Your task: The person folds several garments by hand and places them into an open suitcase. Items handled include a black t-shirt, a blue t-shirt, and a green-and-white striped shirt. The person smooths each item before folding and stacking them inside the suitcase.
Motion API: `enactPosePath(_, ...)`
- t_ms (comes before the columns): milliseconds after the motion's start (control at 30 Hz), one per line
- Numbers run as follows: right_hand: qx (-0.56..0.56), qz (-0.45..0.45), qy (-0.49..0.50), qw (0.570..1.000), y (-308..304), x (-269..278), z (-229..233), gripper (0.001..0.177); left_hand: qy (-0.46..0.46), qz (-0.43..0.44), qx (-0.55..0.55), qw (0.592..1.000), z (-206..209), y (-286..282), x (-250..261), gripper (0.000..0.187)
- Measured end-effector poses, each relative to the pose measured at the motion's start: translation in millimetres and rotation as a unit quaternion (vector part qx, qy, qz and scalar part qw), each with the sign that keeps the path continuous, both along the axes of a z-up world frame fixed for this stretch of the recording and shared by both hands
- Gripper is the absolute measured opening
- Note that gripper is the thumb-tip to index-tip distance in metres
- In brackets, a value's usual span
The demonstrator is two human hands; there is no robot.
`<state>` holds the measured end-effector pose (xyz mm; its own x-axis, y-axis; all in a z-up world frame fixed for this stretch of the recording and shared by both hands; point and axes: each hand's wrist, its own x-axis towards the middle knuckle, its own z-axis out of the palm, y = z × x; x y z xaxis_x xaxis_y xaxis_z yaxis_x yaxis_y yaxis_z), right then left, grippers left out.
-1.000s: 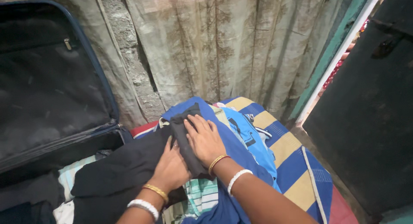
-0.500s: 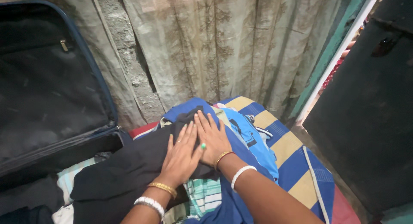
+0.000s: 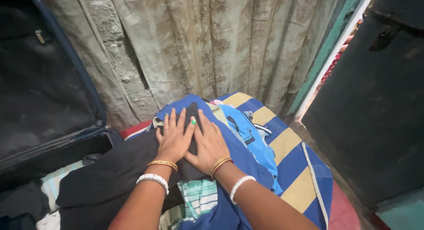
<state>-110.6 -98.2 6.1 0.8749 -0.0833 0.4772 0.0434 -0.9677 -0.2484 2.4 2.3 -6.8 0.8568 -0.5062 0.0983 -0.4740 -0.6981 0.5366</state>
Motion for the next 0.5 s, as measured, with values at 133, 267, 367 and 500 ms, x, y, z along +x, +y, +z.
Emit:
enactPosePath(133, 0.026, 0.017, -0.037, 0.999, -3.0, -29.8, -6.6, 0.104, -0.073, -0.021, -0.042, 0.996, -9.0, 12.6, -3.8, 0.070)
enactPosePath(267, 0.111, -0.010, 0.009, 0.994, -9.0, -32.1, -3.8, 0.111, -0.116, -0.029, -0.040, 0.992, -11.9, 37.1, -29.3, 0.071)
enactPosePath(367, 0.211, -0.049, 0.019, 0.976, -17.9, -21.2, 8.1, 0.085, -0.118, -0.027, -0.027, 0.992, -12.4, 55.8, -52.3, 0.071)
enactPosePath(500, 0.180, -0.108, 0.053, 0.976, -13.4, -13.9, 31.8, 0.066, -0.110, -0.013, 0.008, 0.994, -17.9, 70.6, -70.2, 0.071)
